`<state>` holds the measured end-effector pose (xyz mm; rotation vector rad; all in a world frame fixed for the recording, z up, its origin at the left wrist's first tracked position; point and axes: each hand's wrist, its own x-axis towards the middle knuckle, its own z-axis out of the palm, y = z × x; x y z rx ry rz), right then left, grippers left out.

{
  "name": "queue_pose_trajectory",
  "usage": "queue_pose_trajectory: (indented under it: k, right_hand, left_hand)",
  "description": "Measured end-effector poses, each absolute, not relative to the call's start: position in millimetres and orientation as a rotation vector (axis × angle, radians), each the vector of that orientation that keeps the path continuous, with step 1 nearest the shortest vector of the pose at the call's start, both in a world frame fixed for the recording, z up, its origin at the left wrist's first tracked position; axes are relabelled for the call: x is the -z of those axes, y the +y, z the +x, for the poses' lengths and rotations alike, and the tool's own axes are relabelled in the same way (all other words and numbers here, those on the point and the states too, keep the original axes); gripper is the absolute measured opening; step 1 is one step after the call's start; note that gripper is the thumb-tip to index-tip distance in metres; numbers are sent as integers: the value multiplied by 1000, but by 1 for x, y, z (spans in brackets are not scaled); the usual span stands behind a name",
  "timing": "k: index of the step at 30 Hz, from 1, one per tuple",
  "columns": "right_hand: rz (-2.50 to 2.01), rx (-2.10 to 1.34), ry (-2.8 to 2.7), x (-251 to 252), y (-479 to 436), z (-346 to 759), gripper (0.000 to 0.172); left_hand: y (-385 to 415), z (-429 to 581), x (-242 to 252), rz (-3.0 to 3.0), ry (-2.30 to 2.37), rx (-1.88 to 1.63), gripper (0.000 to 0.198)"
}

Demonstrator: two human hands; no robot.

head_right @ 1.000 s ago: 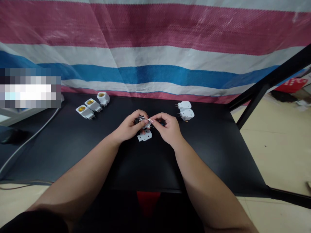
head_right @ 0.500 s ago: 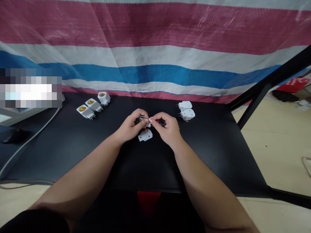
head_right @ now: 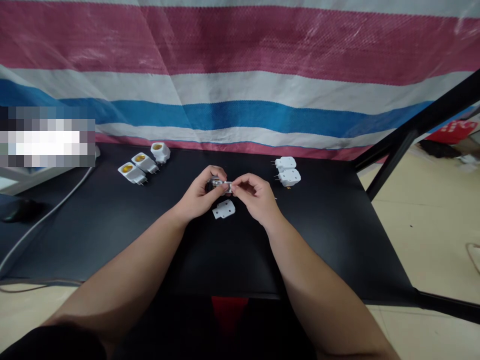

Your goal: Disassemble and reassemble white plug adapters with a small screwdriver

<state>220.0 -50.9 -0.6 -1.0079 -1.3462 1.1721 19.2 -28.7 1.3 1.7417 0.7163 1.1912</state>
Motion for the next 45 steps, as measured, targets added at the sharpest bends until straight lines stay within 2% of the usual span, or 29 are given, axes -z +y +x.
queue_pose_trajectory:
  k: [11, 15, 21, 27, 36, 41, 45]
  right_hand:
    - [-1033, -1009, -1378, -2, -53, 219, 22]
    - [-1025, -1053, -1380, -4, -54, 219, 19]
    - [-1084, -1051, -1315, -1, -53, 221, 32]
    - [-1088, -1106, -1262, 3, -52, 220, 44]
    - [-1083, -924, -1457, 3, -53, 221, 18]
    - [-1123, -884, -1532, -3, -55, 224, 12]
    - [-1079, -886, -1598, -4, -55, 226, 14]
  left_hand:
    - [-31, 22, -3, 1668, 722, -1060, 23]
    - [-29, 21, 0, 1671, 683, -1063, 24]
    - [-29, 18, -4, 1772, 734, -1033, 23]
    - [-29, 21, 2, 1568, 807, -1073, 27]
    - [-27, 24, 5, 1363, 744, -1150, 31]
    - [-26, 22, 3, 1341, 730, -1107, 33]
    - [-24, 19, 2, 1358, 690, -1102, 41]
